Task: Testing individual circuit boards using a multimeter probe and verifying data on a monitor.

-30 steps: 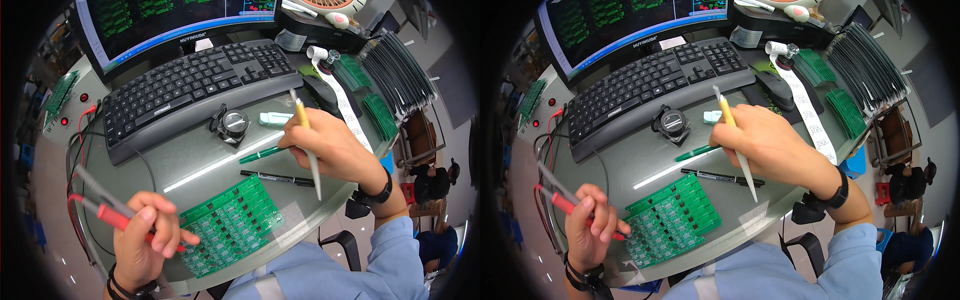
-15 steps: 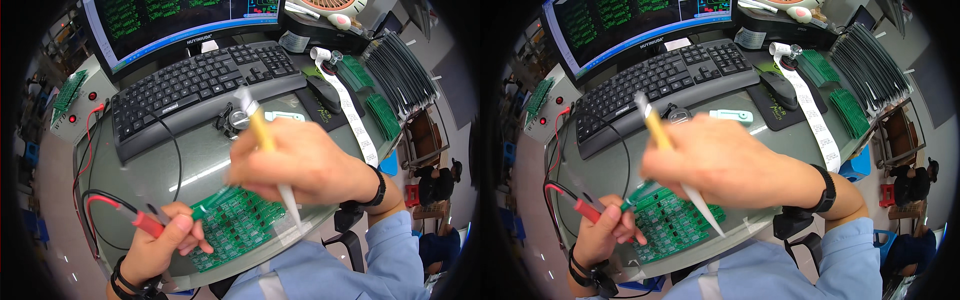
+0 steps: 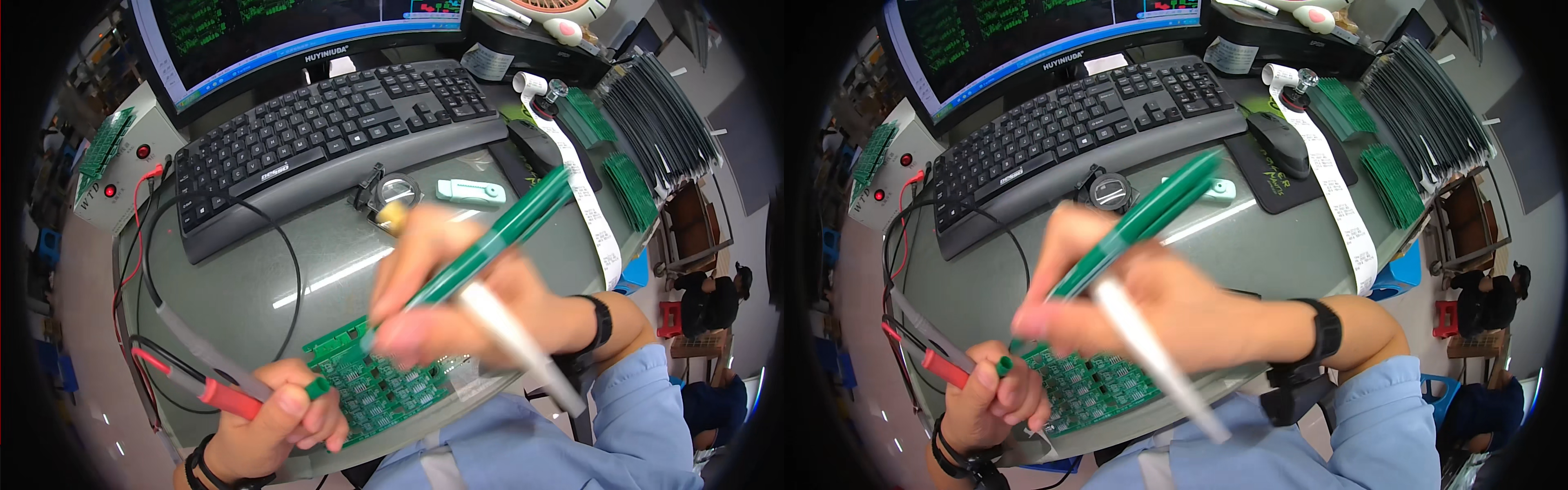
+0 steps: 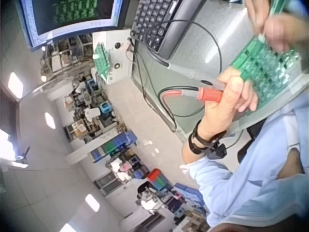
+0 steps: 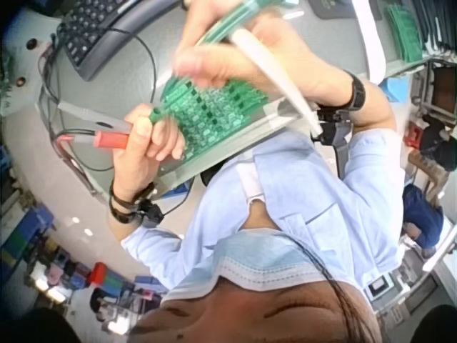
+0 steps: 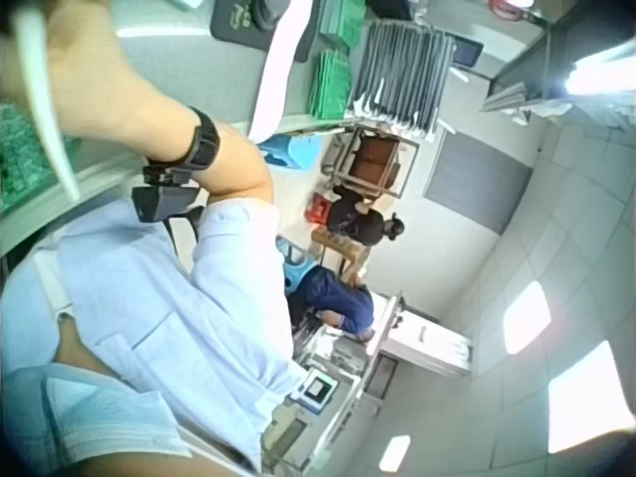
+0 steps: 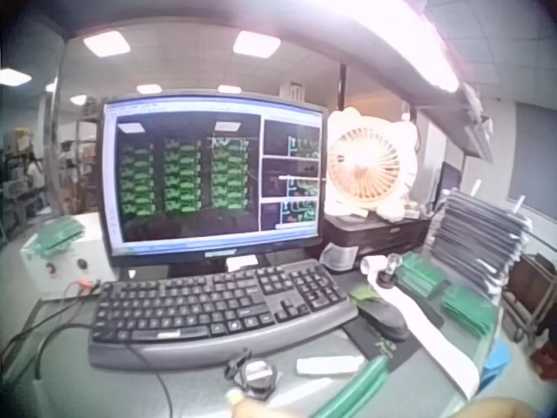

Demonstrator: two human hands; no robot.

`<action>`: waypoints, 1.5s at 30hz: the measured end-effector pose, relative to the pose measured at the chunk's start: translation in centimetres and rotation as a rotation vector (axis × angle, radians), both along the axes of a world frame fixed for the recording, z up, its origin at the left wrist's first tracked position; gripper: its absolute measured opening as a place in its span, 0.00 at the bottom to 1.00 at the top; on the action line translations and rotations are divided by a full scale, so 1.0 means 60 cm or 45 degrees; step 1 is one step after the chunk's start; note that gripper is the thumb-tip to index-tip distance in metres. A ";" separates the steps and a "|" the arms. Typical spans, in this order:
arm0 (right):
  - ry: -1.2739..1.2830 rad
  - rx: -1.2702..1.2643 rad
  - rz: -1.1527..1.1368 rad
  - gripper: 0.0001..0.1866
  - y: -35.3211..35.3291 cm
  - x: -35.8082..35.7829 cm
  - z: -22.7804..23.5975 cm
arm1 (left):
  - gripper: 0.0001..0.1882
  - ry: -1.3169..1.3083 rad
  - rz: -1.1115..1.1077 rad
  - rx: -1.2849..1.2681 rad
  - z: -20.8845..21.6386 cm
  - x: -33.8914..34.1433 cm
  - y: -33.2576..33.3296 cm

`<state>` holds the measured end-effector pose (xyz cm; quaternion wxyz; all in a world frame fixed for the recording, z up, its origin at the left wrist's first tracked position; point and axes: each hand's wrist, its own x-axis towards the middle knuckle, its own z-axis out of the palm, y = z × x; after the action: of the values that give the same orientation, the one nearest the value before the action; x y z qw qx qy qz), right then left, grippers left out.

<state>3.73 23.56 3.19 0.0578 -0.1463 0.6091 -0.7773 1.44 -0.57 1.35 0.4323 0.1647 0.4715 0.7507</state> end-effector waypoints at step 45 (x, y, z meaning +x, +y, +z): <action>0.465 0.747 -0.105 0.11 0.002 0.010 -0.089 | 0.20 -0.147 0.244 -0.265 -0.018 -0.019 0.018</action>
<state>4.33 23.67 -2.13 -0.0443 -0.2354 0.8124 -0.5317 0.32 0.51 0.26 0.3997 0.0296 0.5349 0.7438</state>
